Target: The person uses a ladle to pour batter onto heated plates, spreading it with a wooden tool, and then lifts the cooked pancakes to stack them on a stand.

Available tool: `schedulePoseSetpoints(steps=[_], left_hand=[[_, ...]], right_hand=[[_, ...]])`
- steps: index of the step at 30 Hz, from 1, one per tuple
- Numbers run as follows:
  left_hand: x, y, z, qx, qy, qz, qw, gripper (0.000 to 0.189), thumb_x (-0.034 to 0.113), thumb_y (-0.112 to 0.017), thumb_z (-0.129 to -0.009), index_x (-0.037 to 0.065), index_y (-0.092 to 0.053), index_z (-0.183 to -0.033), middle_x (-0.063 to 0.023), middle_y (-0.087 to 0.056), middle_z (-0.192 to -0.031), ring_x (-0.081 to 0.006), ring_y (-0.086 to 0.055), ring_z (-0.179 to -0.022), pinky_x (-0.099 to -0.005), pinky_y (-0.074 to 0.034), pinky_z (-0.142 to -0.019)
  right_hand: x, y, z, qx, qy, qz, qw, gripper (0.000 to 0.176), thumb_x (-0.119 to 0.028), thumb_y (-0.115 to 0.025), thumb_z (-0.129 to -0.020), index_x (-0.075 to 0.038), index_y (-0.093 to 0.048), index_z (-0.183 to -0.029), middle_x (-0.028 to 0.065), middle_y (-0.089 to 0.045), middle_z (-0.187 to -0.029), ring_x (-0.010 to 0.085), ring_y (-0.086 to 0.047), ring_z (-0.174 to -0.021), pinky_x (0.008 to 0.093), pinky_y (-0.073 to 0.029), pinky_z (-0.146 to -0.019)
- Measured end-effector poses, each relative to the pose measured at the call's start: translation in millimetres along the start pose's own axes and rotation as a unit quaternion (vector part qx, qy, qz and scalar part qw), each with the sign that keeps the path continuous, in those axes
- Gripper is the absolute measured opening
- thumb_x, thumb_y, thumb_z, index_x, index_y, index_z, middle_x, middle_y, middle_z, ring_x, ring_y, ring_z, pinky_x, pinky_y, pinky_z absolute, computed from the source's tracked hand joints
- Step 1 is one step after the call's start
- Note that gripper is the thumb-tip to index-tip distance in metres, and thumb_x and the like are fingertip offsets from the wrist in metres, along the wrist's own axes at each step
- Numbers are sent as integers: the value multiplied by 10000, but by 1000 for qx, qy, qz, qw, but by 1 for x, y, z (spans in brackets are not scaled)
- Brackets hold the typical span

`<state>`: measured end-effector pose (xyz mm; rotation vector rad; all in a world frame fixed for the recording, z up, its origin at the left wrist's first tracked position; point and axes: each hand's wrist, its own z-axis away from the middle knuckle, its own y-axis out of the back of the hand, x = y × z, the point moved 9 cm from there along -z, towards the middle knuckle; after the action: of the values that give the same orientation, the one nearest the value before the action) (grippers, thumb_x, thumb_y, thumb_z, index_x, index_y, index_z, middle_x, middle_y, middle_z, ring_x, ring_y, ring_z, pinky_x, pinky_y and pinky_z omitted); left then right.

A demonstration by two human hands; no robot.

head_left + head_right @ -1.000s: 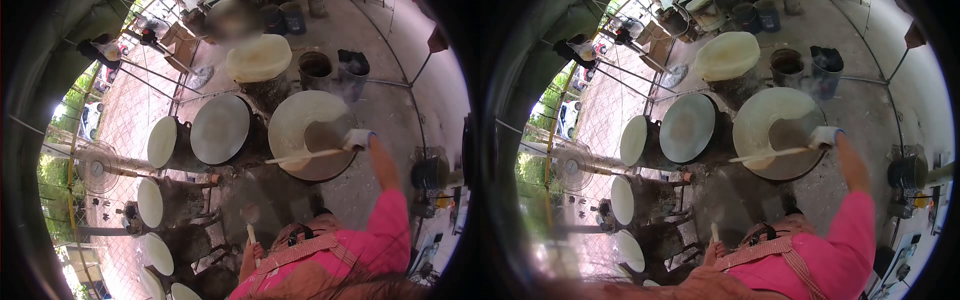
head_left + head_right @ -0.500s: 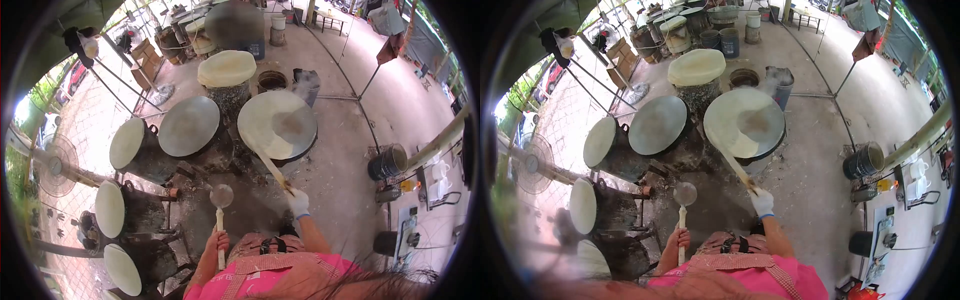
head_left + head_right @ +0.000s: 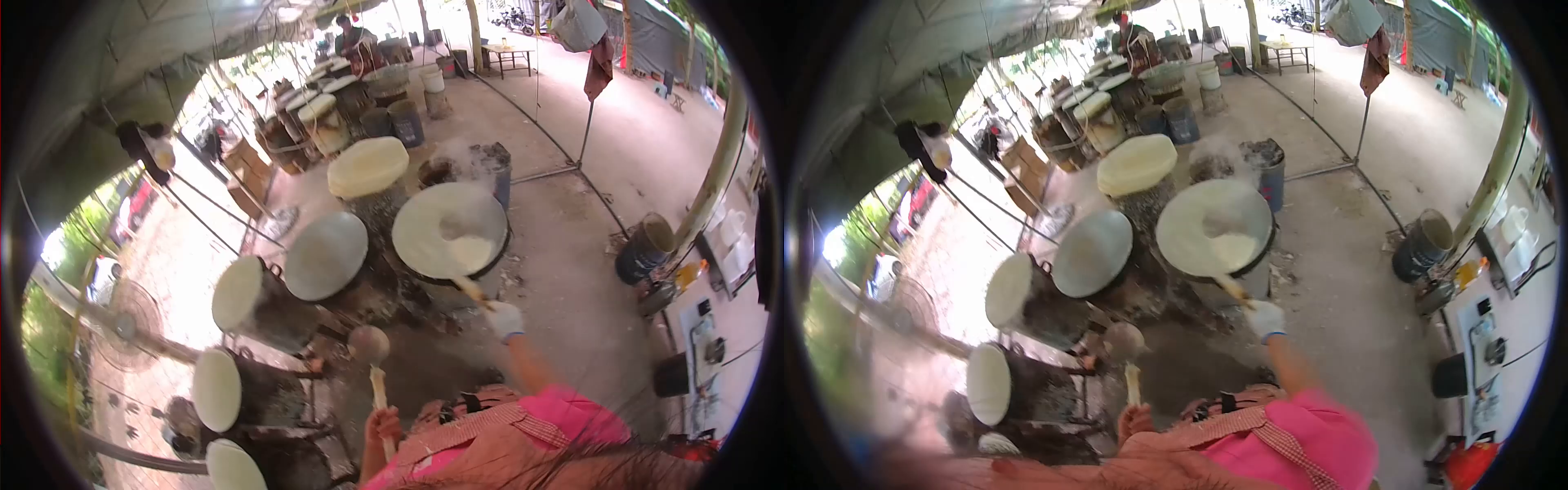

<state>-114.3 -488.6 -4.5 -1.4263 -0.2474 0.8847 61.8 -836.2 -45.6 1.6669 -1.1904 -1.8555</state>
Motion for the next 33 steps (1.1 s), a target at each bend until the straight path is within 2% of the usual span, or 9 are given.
schedulePoseSetpoints(steps=[5,9,11,18,21,23,27,29,33], left_hand=[[13,15,-13,1,-8,-39,999,232,135,-417,-900,80,-361,-682,11,-320,-514,-88,-350,-420,-214,-342,-414],[-2,2,-40,33,6,71,997,282,188,-412,-904,79,-352,-651,0,-333,-538,-121,-341,-427,-255,-331,-411],[3,9,-39,65,0,80,995,281,187,-406,-904,79,-351,-651,2,-328,-536,-120,-339,-425,-255,-331,-410],[9,11,-57,112,-13,81,990,325,245,-396,-936,89,-351,-654,11,-306,-547,-86,-314,-431,-242,-298,-392],[10,14,-62,192,-57,132,971,367,330,-394,-958,94,-357,-680,23,-294,-553,-75,-282,-423,-235,-271,-369],[22,24,-56,93,6,31,995,290,244,-379,-967,84,-364,-725,27,-282,-557,-69,-272,-423,-223,-264,-368],[30,34,-62,98,44,26,994,266,185,-419,-922,88,-388,-677,12,-322,-543,-87,-320,-431,-238,-300,-391],[31,39,-83,248,-22,73,966,267,190,-430,-914,86,-398,-671,7,-333,-541,-95,-329,-428,-240,-303,-389],[23,37,-101,244,-21,122,962,282,181,-410,-918,76,-390,-658,0,-339,-540,-101,-331,-427,-242,-301,-386]], right_hand=[[26,71,-48,46,-86,-1,995,344,-395,-503,-815,-108,-660,-918,150,-638,-845,341,-604,-831,434,-471,-736],[-7,29,-49,72,17,-34,997,286,-367,-542,-801,-137,-662,-921,150,-639,-841,340,-611,-810,417,-479,-728],[7,8,-26,-74,63,61,993,296,-384,-521,-802,-140,-660,-896,128,-644,-846,318,-615,-802,425,-478,-730],[29,69,-105,121,-57,-70,989,290,-367,-540,-796,-103,-641,-861,141,-632,-803,346,-606,-768,447,-474,-676],[1,26,-59,-10,139,109,984,282,-372,-548,-797,-129,-661,-881,144,-619,-725,358,-602,-706,450,-481,-652],[43,23,-32,-74,57,83,992,276,-359,-535,-806,-122,-656,-881,143,-613,-707,351,-603,-712,455,-476,-656],[79,62,-97,32,-45,46,997,258,-354,-536,-808,-139,-661,-877,132,-616,-700,325,-611,-714,439,-480,-662],[51,65,-145,114,-27,2,993,255,-365,-541,-808,-155,-665,-880,129,-622,-707,314,-615,-714,428,-479,-655],[61,44,-54,-47,56,91,993,304,-393,-546,-803,-123,-654,-890,139,-631,-761,341,-607,-745,438,-471,-688]])
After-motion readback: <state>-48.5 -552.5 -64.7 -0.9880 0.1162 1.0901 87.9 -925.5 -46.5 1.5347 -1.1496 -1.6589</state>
